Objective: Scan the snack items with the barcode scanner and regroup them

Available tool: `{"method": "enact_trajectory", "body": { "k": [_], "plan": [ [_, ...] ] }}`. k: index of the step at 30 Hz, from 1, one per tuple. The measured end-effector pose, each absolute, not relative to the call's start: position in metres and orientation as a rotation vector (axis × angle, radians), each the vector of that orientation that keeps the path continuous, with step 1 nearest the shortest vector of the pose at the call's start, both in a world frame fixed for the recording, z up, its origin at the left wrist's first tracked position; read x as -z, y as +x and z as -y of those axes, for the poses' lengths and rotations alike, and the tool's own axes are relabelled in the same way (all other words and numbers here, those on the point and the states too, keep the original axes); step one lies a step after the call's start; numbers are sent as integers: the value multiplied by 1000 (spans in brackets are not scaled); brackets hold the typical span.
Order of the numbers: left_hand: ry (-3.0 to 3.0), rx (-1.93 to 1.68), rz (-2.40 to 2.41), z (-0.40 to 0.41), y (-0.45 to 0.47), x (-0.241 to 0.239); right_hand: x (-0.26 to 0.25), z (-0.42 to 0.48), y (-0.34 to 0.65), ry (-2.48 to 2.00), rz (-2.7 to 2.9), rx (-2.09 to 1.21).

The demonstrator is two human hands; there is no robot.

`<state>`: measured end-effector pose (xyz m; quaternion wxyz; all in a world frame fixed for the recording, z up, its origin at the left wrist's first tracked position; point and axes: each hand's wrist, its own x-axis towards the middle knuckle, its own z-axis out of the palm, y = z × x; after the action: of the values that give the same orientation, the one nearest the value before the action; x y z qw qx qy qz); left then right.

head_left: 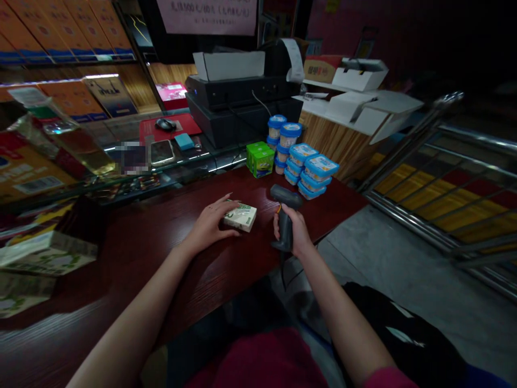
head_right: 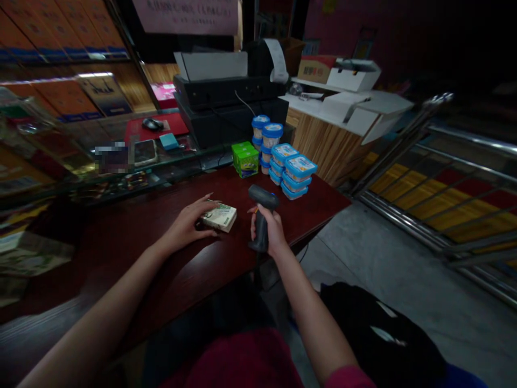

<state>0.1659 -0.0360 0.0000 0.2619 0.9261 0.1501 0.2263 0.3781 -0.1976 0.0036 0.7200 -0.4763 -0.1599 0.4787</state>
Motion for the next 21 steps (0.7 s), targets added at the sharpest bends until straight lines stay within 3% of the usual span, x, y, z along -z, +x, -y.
{"method": "enact_trajectory", "body": {
  "k": [7,21],
  "plan": [
    [2602,-610,-432,34,181,0,-3,198,379,-1056,345,-1056],
    [1696,-998,-784,-3,215,21,0,197,380,-1008,370,-1061]
  ]
}}
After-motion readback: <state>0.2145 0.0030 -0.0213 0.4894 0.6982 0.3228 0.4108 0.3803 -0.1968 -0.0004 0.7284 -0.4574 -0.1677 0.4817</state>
